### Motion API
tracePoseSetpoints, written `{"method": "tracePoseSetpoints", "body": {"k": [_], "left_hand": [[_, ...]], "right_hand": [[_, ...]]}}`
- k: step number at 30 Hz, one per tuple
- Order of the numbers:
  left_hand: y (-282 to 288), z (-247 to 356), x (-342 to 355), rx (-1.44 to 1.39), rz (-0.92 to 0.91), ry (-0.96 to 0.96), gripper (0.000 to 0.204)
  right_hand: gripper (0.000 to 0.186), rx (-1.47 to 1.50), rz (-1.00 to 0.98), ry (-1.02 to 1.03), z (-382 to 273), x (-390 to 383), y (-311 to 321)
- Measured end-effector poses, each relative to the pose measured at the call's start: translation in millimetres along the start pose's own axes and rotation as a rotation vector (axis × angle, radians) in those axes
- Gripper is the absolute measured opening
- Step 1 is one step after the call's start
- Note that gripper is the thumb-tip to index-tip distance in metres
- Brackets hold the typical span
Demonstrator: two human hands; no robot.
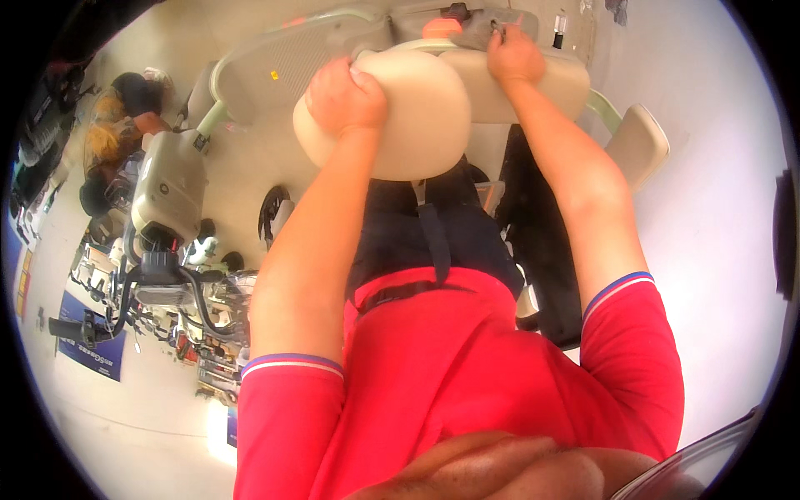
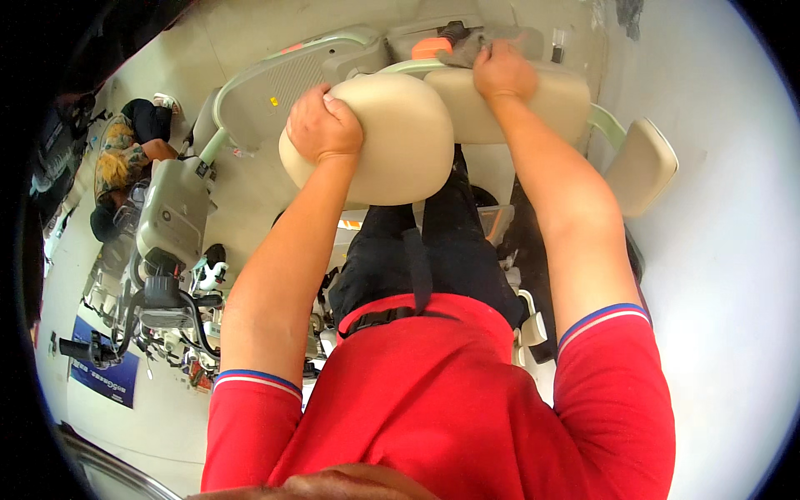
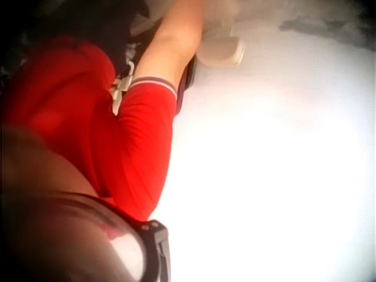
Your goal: The person wipes the surfaces of several upholstered seats and their bases with a cloth. The person moves from seat to seat, cleaning the headrests, backrests, and the white plastic bases of the stationary equipment.
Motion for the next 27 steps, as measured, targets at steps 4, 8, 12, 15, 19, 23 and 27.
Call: {"method": "tracePoseSetpoints", "body": {"k": [4, 8, 12, 15, 19, 23, 27], "left_hand": [[2, 0, 1, 0.017, -0.03, 0.034, 0.027], [1, 3, 2, 0.037, -0.036, 0.05, 0.027], [-2, 3, 6, 0.07, -0.037, 0.026, 0.028], [0, 4, 3, 0.098, -0.059, 0.029, 0.029], [1, 0, 2, 0.095, -0.097, 0.064, 0.028], [0, 2, 4, 0.067, -0.066, 0.033, 0.027], [3, 2, 4, 0.085, -0.105, 0.084, 0.027]], "right_hand": [[0.028, 0.046, 0.018, 0.014, -2, -1, -1], [0.027, 0.079, 0.039, 0.01, 0, -2, 1], [0.026, 0.048, 0.009, 0.025, -3, 1, 1], [0.026, 0.044, 0.003, 0.019, -2, -2, 3], [0.025, 0.067, -0.032, 0.033, -3, -2, 2], [0.024, 0.106, 0.076, 0.046, -5, 0, 9], [0.024, 0.055, -0.039, 0.02, -7, -4, 4]]}}
Point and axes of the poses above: each hand's wrist, its own x-axis towards the middle knuckle, its own y-axis out of the back of the hand, z = x × y, the point moved 3 cm from there along x, towards the middle knuckle, and after that the axes turned 12 degrees about -x, right-handed, at the moved point
